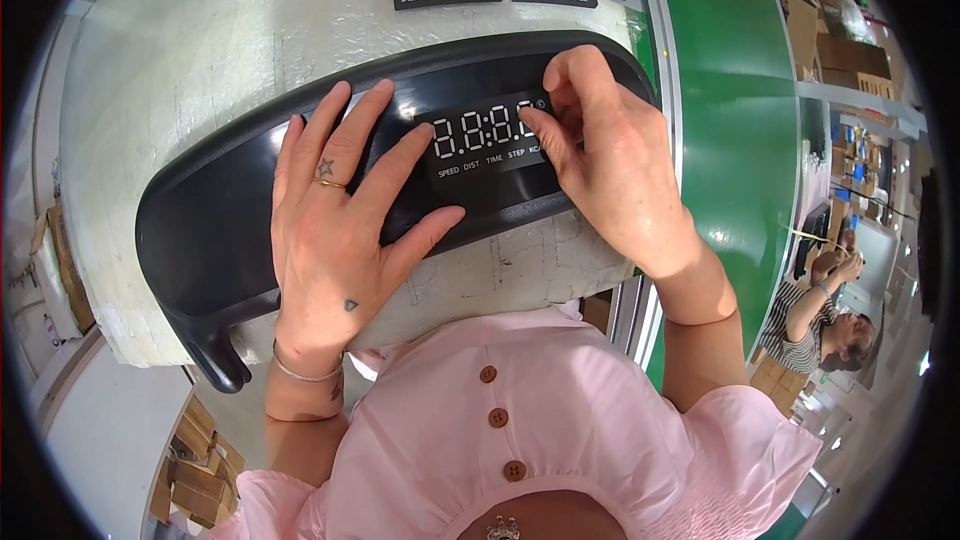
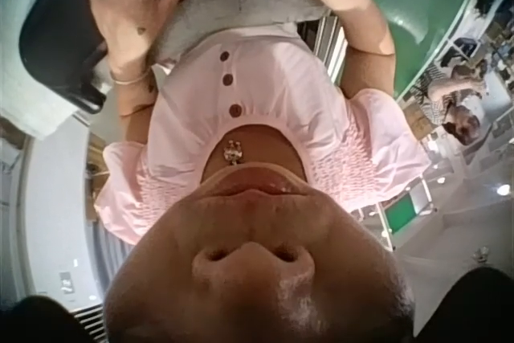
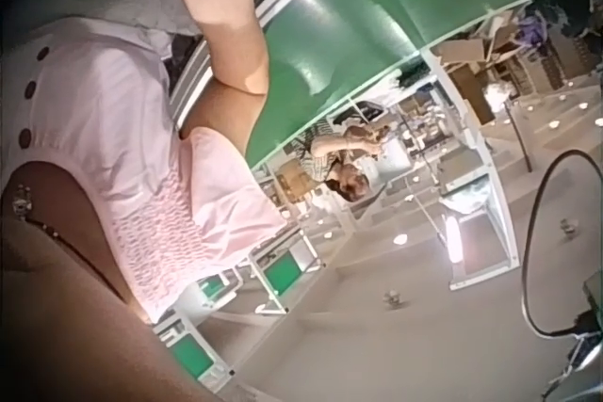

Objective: Applying adhesive display panels and protective covers to fitness equipment console housings on a factory assembly line.

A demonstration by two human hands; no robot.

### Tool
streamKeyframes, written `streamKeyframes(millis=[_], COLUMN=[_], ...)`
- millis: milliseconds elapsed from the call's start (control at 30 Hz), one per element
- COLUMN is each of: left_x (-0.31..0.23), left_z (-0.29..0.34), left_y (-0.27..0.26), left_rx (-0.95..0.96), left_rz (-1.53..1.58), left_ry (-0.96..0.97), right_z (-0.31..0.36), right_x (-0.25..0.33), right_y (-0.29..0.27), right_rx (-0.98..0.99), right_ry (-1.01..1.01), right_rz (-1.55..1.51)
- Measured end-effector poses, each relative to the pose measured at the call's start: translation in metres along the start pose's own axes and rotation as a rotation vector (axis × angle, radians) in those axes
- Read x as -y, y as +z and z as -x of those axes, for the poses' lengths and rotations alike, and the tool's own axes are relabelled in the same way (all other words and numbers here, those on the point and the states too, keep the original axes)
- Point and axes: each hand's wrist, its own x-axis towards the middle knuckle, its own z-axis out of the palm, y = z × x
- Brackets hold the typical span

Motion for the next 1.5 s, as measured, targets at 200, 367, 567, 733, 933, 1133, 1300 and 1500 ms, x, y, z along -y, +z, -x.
streamKeyframes(millis=[200,367,567,733,933,1133,1300,1500], left_x=[0.001,0.001,0.001,0.000,-0.002,-0.002,-0.003,-0.006], left_z=[0.001,0.004,0.003,0.003,0.000,0.001,0.004,0.004], left_y=[0.002,0.001,0.001,-0.001,-0.001,-0.002,-0.002,-0.005], left_rx=[-0.009,-0.003,-0.004,0.004,0.017,0.006,0.028,0.047], left_rz=[0.005,-0.012,-0.018,-0.035,-0.026,0.012,0.007,-0.036], left_ry=[0.010,0.014,0.029,0.036,0.031,0.002,-0.006,0.013], right_z=[-0.001,-0.012,-0.011,-0.020,-0.028,-0.021,-0.014,-0.014], right_x=[0.000,-0.040,-0.055,-0.055,-0.066,-0.064,-0.062,-0.060], right_y=[-0.005,-0.018,-0.012,-0.006,-0.009,-0.018,-0.020,-0.018], right_rx=[-0.062,-0.024,-0.126,0.005,0.125,0.279,0.334,0.287], right_ry=[-0.055,0.105,-0.107,-0.046,-0.141,-0.233,-0.249,-0.234], right_rz=[0.288,0.072,0.074,-0.015,-0.085,-0.002,0.065,0.064])
